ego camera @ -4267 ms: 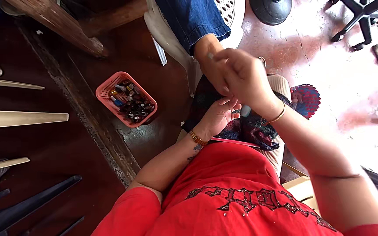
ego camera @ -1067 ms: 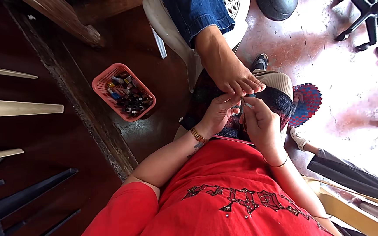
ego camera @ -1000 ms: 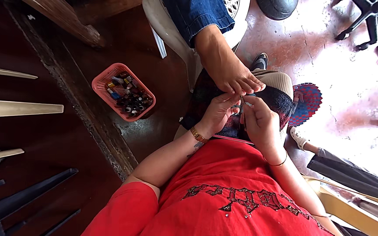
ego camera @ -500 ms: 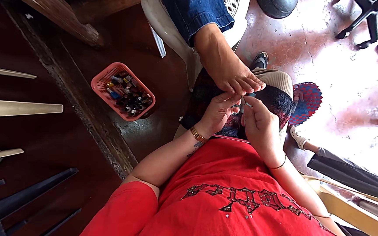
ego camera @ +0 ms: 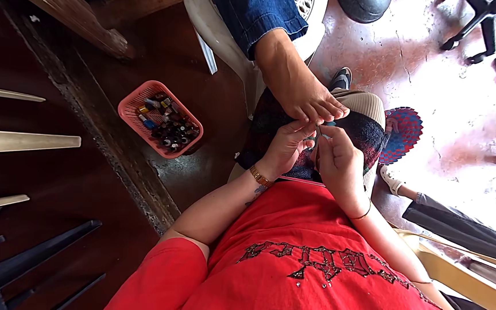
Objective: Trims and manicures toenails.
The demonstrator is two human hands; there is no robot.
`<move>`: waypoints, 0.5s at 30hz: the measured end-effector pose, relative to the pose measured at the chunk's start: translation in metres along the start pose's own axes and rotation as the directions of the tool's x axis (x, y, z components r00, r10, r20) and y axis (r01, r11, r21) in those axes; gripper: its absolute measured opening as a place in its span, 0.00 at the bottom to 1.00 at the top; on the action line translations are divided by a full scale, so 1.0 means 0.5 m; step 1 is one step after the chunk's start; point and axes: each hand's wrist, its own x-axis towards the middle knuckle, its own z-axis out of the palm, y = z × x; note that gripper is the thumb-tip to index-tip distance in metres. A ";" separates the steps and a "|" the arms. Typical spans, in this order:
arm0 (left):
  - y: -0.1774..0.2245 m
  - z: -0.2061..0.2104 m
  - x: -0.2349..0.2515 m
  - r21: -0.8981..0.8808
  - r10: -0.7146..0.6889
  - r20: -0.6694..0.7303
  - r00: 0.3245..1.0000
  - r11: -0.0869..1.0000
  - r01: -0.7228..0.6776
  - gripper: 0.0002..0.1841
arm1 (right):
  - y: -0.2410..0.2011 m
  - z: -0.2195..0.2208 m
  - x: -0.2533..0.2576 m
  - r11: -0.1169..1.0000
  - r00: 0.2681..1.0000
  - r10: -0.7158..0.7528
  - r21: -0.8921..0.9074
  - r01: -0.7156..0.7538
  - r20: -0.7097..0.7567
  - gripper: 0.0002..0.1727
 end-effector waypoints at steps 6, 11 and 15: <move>0.000 -0.001 0.001 -0.009 -0.005 -0.002 1.000 1.000 0.005 0.10 | -0.008 -0.004 -0.005 0.993 1.000 -0.009 -0.118 0.009 -0.003 0.16; 0.001 0.001 -0.001 0.009 -0.006 -0.006 1.000 1.000 0.006 0.09 | 0.000 0.001 0.001 0.997 1.000 -0.020 -0.070 0.019 -0.010 0.13; 0.001 0.001 0.001 0.000 -0.019 -0.009 1.000 1.000 0.019 0.09 | -0.003 -0.003 -0.001 0.994 1.000 -0.017 -0.104 0.016 -0.008 0.15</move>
